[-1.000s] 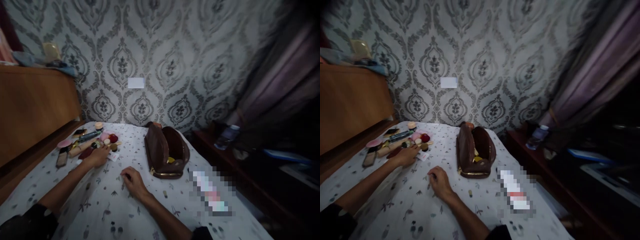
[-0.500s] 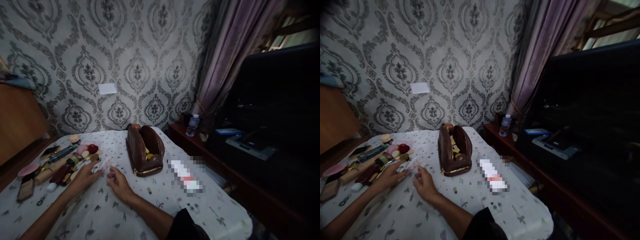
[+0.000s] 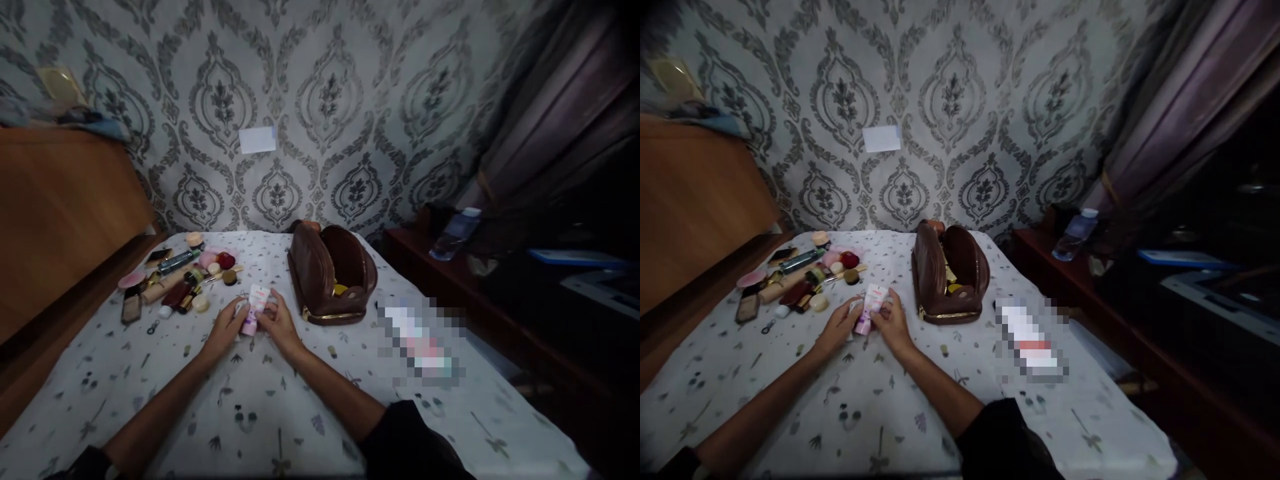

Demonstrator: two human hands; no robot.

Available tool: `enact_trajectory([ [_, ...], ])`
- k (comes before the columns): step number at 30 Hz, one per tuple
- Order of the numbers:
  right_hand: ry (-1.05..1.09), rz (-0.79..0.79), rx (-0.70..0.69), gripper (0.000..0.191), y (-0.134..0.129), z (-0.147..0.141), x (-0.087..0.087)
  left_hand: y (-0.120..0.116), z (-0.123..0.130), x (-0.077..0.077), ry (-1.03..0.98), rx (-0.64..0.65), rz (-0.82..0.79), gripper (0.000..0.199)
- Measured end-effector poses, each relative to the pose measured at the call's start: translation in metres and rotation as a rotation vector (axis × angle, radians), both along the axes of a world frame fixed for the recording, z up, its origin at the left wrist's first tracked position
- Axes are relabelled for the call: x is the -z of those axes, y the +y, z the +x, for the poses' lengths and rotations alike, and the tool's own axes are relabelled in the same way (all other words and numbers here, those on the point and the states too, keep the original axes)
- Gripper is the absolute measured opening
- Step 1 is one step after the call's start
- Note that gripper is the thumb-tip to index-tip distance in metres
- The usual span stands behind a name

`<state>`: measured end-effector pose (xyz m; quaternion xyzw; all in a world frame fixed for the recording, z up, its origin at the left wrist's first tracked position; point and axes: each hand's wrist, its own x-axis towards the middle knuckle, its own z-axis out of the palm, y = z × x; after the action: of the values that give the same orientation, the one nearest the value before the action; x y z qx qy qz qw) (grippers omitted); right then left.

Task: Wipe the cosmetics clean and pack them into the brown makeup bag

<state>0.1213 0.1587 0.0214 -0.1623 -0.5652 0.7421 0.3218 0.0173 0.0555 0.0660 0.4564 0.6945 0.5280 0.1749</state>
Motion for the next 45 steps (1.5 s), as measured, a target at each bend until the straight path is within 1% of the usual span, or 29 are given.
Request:
enact_trajectory([
  [2, -0.034, 0.125, 0.037, 0.071, 0.001, 0.000, 0.000, -0.004, -0.002, 0.002, 0.008, -0.063, 0.016, 0.046],
  [4, -0.099, 0.320, 0.088, 0.059, 0.002, 0.003, -0.002, -0.008, -0.005, 0.003, 0.057, -0.112, 0.021, 0.046],
  [7, -0.209, 0.612, 0.112, 0.040, 0.005, 0.010, -0.011, -0.011, -0.008, 0.008, 0.165, -0.123, 0.008, 0.044],
  [9, -0.264, 0.735, 0.111, 0.035, 0.004, 0.014, -0.017, -0.012, -0.009, 0.011, 0.213, -0.112, -0.004, 0.044],
  [11, -0.326, 0.793, 0.114, 0.041, -0.001, 0.018, -0.022, -0.012, -0.007, 0.013, 0.242, -0.104, -0.007, 0.041],
  [15, -0.500, 0.922, 0.110, 0.081, -0.016, 0.022, -0.026, -0.015, -0.003, 0.006, 0.255, -0.111, 0.021, 0.029],
  [16, -0.525, 0.954, 0.112, 0.084, -0.019, 0.022, -0.026, -0.017, -0.001, 0.003, 0.256, -0.113, 0.029, 0.027],
  [18, -0.536, 0.960, 0.128, 0.077, -0.021, 0.022, -0.025, -0.019, 0.001, -0.002, 0.272, -0.092, 0.047, 0.022],
  [20, -0.507, 0.894, 0.139, 0.068, -0.019, 0.021, -0.022, -0.020, 0.003, -0.005, 0.305, -0.027, 0.065, 0.019],
  [22, -0.455, 0.828, 0.124, 0.062, -0.015, 0.020, -0.019, -0.020, 0.005, -0.005, 0.355, 0.075, 0.067, 0.018],
  [24, -0.399, 0.808, 0.108, 0.060, -0.011, 0.020, -0.016, -0.020, 0.008, -0.004, 0.410, 0.156, 0.055, 0.019],
  [26, -0.368, 0.807, 0.114, 0.057, -0.009, 0.021, -0.015, -0.018, 0.009, -0.003, 0.457, 0.173, 0.042, 0.022],
  [29, -0.361, 0.778, 0.121, 0.046, -0.006, 0.022, -0.018, -0.014, 0.007, -0.003, 0.492, 0.127, 0.011, 0.023],
  [31, -0.369, 0.765, 0.116, 0.037, -0.005, 0.022, -0.021, -0.010, 0.001, -0.004, 0.507, 0.084, -0.023, 0.023],
  [36, -0.452, 0.806, 0.145, 0.021, -0.001, 0.023, -0.024, 0.001, -0.029, 0.002, 0.581, -0.054, -0.125, 0.023],
  [38, -0.466, 0.831, 0.145, 0.020, 0.001, 0.023, -0.024, 0.003, -0.040, 0.005, 0.598, -0.101, -0.167, 0.022],
  [40, -0.474, 0.871, 0.144, 0.020, 0.002, 0.023, -0.024, 0.004, -0.047, 0.008, 0.604, -0.120, -0.183, 0.022],
  [42, -0.505, 0.926, 0.161, 0.021, 0.002, 0.024, -0.024, 0.004, -0.051, 0.009, 0.609, -0.120, -0.185, 0.021],
  [45, -0.564, 0.973, 0.203, 0.029, 0.002, 0.024, -0.024, 0.002, -0.050, 0.008, 0.607, -0.115, -0.183, 0.021],
])
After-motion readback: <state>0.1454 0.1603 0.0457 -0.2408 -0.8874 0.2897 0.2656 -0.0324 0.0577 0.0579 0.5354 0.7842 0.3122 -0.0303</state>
